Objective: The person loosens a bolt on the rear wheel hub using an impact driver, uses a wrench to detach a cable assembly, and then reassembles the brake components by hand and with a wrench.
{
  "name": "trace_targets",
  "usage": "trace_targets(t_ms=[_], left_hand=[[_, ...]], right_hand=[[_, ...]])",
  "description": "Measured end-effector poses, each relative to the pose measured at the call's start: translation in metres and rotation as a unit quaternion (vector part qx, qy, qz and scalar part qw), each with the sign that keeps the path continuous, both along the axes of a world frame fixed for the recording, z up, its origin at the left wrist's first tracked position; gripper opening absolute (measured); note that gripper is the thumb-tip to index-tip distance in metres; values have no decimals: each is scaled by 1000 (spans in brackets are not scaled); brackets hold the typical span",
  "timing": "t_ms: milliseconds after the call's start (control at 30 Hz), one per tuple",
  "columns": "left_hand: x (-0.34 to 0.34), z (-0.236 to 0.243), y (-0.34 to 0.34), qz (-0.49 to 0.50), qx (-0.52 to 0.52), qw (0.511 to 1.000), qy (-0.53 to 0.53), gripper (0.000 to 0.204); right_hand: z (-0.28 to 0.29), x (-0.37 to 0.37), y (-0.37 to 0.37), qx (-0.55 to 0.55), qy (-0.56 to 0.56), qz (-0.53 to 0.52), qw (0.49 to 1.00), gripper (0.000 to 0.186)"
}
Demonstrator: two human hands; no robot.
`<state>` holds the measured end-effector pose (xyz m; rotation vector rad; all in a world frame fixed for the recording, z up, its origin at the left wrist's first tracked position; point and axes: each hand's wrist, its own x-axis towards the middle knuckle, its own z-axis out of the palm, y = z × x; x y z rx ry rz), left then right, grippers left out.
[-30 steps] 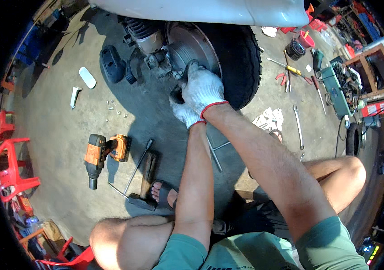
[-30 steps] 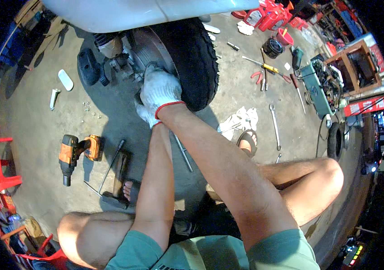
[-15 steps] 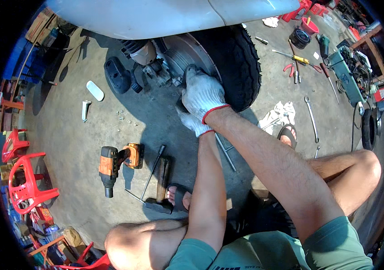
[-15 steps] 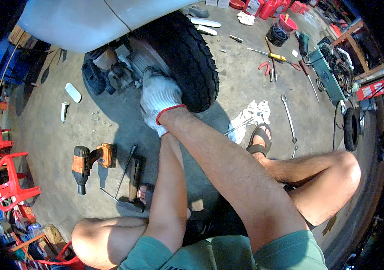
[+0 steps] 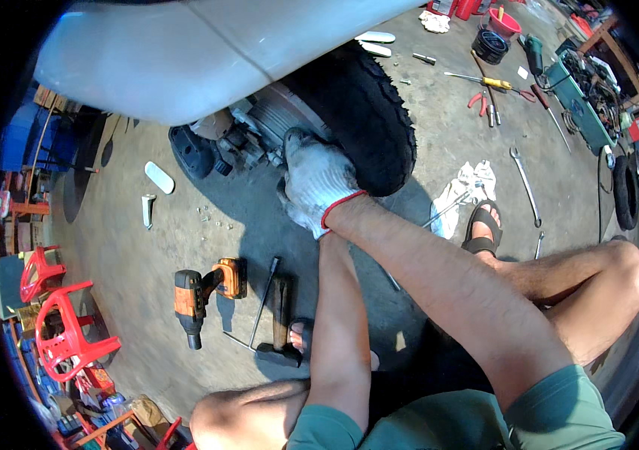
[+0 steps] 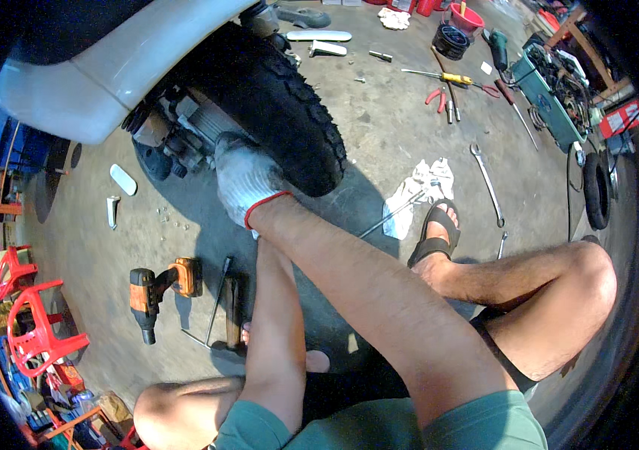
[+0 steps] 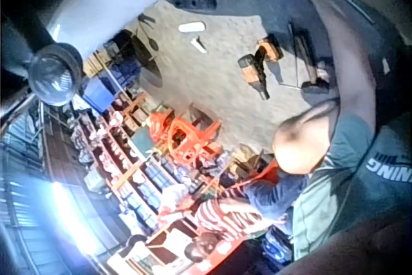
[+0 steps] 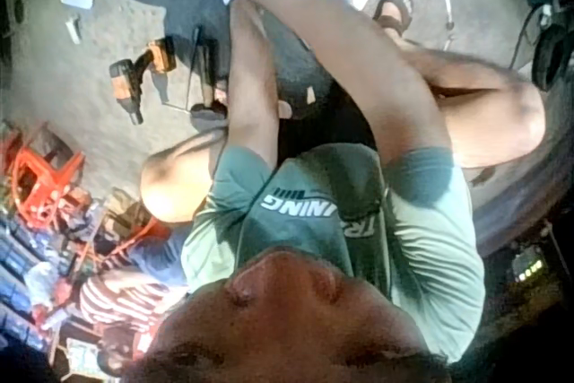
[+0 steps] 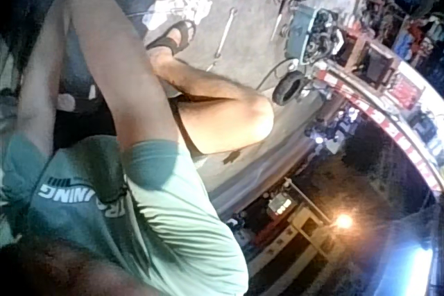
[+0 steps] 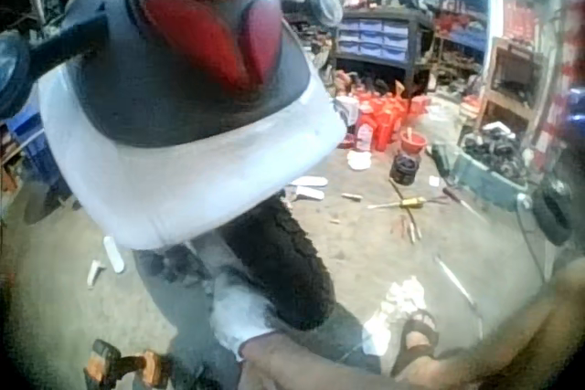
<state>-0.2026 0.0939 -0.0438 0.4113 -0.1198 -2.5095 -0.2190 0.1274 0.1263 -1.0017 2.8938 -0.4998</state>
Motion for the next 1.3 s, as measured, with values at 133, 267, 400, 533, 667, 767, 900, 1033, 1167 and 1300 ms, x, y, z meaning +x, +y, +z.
trace_targets(t_ms=[133, 267, 400, 533, 667, 767, 900, 1033, 1167, 1300], left_hand=[[-3, 0, 4, -18, -3, 1000, -3, 46], [2, -1, -1, -22, -11, 1000, -11, 47], [1, -5, 9, -27, -6, 1000, -10, 47], [5, -10, 10, -23, -3, 1000, -11, 47], [0, -11, 7, -37, -8, 999, -4, 47], [-3, -12, 4, -24, -35, 999, -21, 47], [2, -15, 4, 69, -247, 947, -194, 47], [9, 2, 19, 133, -27, 990, -49, 29], [13, 5, 9, 238, -149, 911, -302, 24], [21, 60, -4, 215, -180, 893, -353, 13]], right_hand=[[-9, -6, 7, -69, -5, -12, 998, 36], [-2, 0, 4, -59, -8, -16, 998, 36], [-7, -3, 5, -76, -17, -22, 997, 37], [-1, 3, 3, -24, -13, -35, 999, 37], [-1, -2, 4, -41, -49, -13, 998, 37], [-3, -4, 3, -41, -40, -21, 998, 37], [-7, 0, 0, -56, -19, -27, 998, 38], [-20, -3, 7, -85, 42, -10, 995, 41], [-20, 3, 6, -126, 82, 33, 988, 42], [-28, -3, 4, -131, 122, 50, 983, 37]])
